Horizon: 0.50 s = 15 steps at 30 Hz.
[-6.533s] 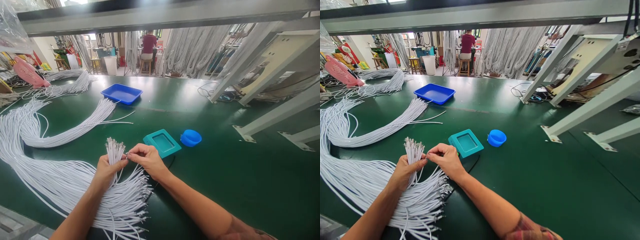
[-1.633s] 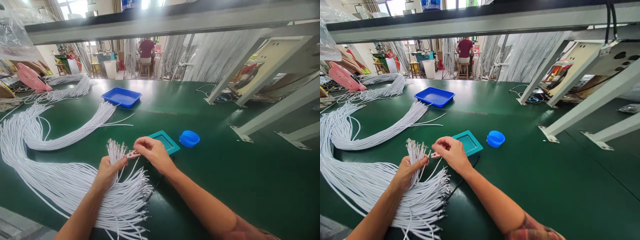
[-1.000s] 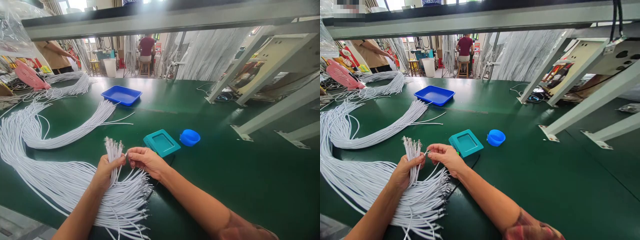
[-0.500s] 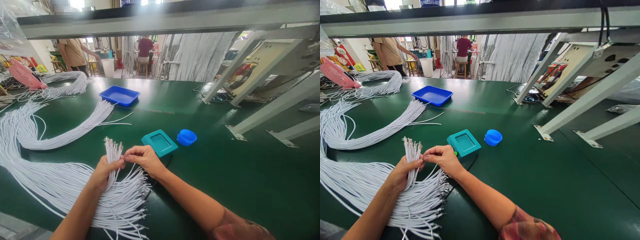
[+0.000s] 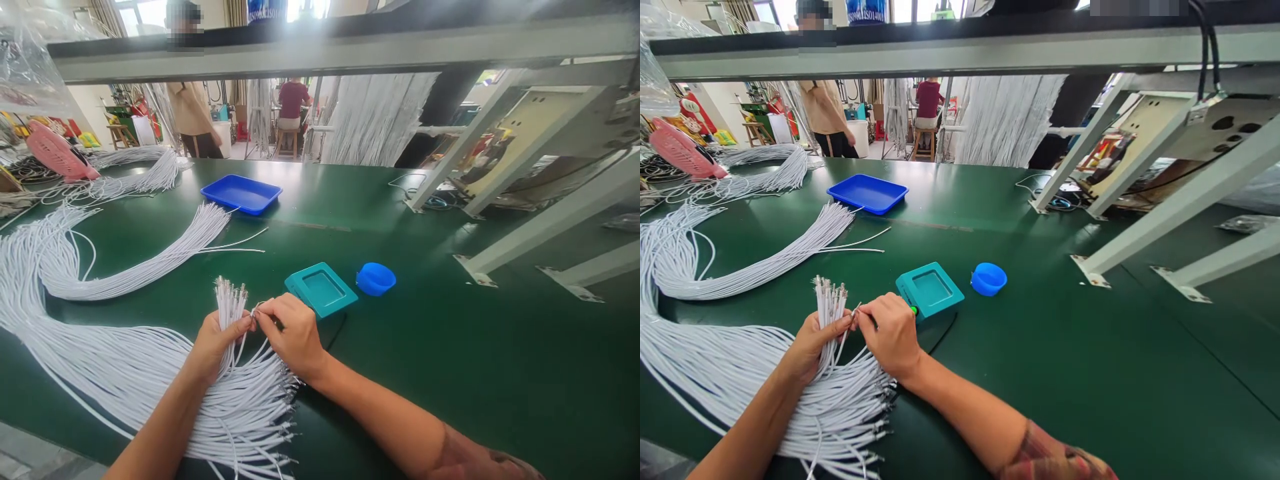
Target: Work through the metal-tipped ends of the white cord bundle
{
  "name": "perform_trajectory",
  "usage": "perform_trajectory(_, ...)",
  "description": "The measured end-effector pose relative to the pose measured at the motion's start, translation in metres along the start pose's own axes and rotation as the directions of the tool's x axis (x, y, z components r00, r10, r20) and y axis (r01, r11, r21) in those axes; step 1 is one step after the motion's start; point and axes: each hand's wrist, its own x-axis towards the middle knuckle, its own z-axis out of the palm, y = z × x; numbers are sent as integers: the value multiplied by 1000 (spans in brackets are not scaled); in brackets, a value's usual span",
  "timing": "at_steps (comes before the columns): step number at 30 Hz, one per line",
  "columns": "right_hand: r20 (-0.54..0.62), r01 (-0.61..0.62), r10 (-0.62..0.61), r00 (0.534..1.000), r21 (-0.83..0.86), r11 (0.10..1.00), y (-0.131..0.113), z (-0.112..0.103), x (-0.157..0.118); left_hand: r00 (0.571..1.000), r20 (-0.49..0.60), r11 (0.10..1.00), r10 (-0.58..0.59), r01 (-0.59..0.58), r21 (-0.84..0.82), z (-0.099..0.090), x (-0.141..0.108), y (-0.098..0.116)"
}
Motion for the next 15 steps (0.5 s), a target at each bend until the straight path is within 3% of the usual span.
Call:
perform_trajectory(2, 46, 240, -236, 971, -167, 956, 5, 1, -1, 1000, -20, 1000, -5, 5, -2, 0, 0, -2)
perform_trajectory(4, 125, 290, -272, 954, -155, 944, 9, -3, 3, 999, -44, 999, -17, 16, -31, 0, 0, -3)
perform_trajectory(5, 168, 218, -202, 965, -84, 972, 10, -6, 7, 999, -49, 999, -21, 19, -49, 0, 0, -2)
perform_trajectory(7, 287, -78, 47, 957, 98, 992, 11, -14, 16, 999, -42, 997, -23, 20, -78, 0, 0, -1)
perform_trajectory(9, 451, -367, 237, 860, 227, 902, 11, -18, 22, 1000, -16, 996, -24, 23, -88, 1, 1, 2)
perform_trajectory(11, 561, -537, 310, 768, 300, 788, 10, -18, 22, 1000, 7, 996, -29, 29, -89, 2, 0, 3)
perform_trajectory(13, 565, -578, 324, 759, 356, 734, 10, -13, 19, 999, 22, 995, -43, 45, -89, 3, 0, 4)
perform_trajectory(15, 439, -462, 296, 848, 341, 819, 10, -8, 15, 998, 24, 994, -60, 62, -87, 3, -1, 4)
